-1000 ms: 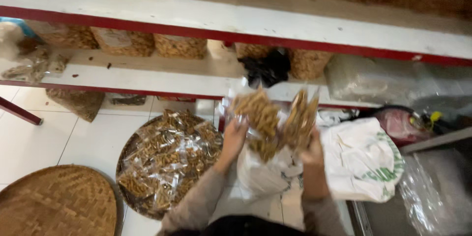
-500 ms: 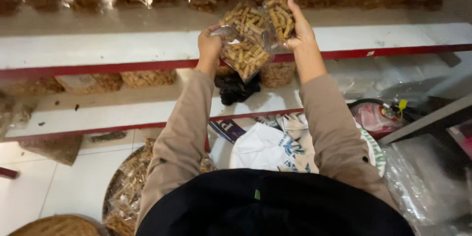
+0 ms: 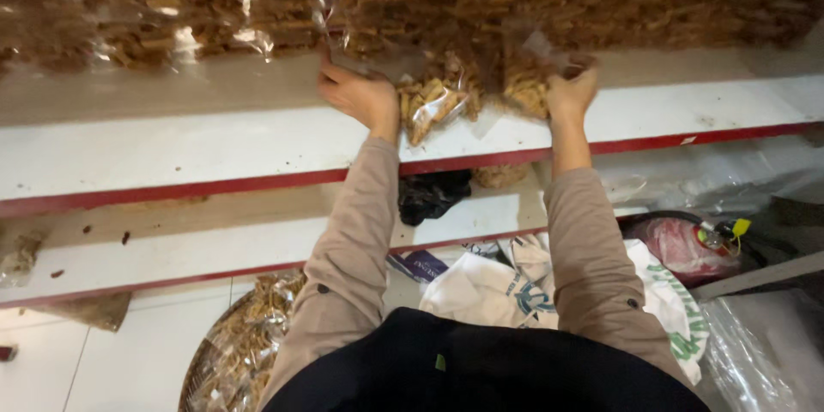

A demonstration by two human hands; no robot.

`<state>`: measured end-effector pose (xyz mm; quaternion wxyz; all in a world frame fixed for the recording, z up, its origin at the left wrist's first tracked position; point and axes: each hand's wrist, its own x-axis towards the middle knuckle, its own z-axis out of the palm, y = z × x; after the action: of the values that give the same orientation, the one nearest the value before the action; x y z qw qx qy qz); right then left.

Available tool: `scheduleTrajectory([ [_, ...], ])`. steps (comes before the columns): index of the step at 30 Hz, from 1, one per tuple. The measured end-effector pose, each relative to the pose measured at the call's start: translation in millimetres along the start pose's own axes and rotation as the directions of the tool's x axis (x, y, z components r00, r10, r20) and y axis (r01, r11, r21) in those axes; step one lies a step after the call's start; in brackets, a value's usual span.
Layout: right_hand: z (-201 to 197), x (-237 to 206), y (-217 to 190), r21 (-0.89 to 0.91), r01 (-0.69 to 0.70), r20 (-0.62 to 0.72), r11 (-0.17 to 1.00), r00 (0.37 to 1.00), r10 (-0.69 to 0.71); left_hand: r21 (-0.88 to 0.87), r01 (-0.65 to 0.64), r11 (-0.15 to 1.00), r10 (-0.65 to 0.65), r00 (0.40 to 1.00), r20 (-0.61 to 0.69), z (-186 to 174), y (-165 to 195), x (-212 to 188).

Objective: The person picks up small plastic bags of fried snack pieces from a large woven tray and places and arranges them in rows on white display shelves, working through several shelf levels and trays of packaged snacks.

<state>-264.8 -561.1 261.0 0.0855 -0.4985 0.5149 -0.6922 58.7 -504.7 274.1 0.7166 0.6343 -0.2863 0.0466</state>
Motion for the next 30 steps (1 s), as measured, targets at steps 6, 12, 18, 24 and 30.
scheduleTrajectory([
  [6, -24, 9, 20, -0.056, 0.129, -0.473, 0.990, 0.870, -0.140, 0.085, -0.043, 0.995, 0.048, 0.998, -0.047, -61, 16, 40],
  [12, -26, -42, -52, 0.023, 0.435, -0.394, 0.900, 0.832, -0.391, -0.240, -0.557, 0.795, 0.599, 0.782, 0.172, -158, 22, -13],
  [18, -68, -243, -20, 0.014, 0.594, -0.118, 0.804, 0.800, -0.589, -0.099, -0.601, 0.793, 0.598, 0.738, 0.314, -268, -113, -131],
  [24, -92, -604, 62, 0.156, -0.144, 0.566, 0.977, 0.824, 0.031, 0.520, 0.038, 0.853, -0.346, 0.786, 0.511, -442, -353, -260],
  [30, -116, -799, 115, -0.238, -0.126, 0.766, 0.963, 0.585, 0.266, 0.903, 0.138, 0.406, -0.624, 0.764, 0.164, -605, -458, -329],
])
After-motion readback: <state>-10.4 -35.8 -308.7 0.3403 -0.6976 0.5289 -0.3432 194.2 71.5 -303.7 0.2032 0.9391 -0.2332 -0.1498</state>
